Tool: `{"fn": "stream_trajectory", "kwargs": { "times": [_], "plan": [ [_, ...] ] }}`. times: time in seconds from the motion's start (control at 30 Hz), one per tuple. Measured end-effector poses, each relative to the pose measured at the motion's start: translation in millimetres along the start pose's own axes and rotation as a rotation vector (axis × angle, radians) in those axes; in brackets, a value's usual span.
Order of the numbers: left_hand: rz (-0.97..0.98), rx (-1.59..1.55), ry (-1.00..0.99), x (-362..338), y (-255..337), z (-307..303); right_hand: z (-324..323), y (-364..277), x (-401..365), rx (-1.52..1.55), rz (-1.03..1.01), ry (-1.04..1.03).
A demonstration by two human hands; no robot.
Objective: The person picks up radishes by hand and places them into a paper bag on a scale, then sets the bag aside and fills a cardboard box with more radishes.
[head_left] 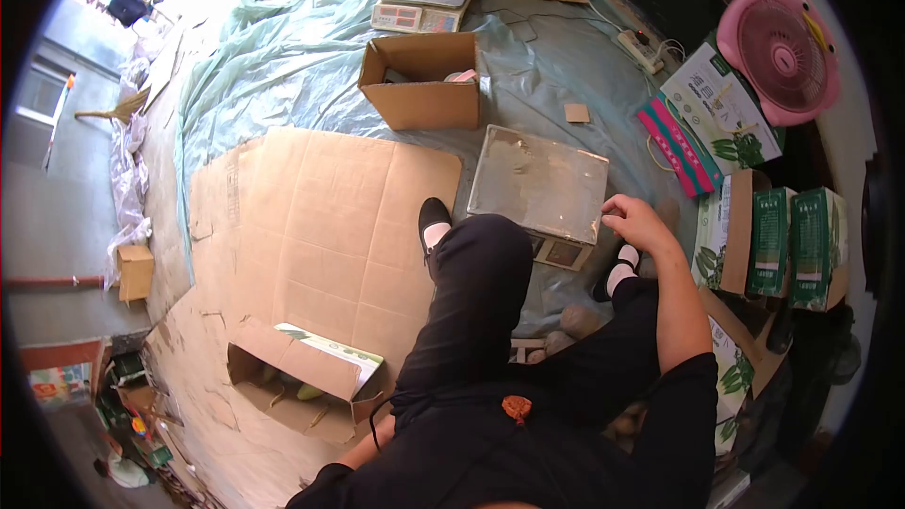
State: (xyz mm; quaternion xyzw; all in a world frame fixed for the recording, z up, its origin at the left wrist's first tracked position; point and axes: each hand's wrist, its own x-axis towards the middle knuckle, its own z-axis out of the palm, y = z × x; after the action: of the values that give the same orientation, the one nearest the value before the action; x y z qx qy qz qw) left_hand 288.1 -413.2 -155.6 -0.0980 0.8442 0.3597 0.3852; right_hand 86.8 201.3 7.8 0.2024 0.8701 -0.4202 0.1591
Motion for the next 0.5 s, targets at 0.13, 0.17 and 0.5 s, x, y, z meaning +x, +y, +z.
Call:
{"fn": "stream_trajectory", "kwargs": {
  "times": [0.13, 0.17, 0.5],
  "plan": [
    [-0.026, -0.055, -0.055, 6, 5, -4, -9, 11, -12, -0.039, -0.007, 0.028],
    [-0.035, -0.067, -0.068, 6, 6, -6, -10, 16, -14, -0.020, -0.009, 0.034],
    [-0.109, -0.157, -0.263, 39, 26, -37, -37, 32, -52, -0.027, 0.070, 0.068]
  ]
}}
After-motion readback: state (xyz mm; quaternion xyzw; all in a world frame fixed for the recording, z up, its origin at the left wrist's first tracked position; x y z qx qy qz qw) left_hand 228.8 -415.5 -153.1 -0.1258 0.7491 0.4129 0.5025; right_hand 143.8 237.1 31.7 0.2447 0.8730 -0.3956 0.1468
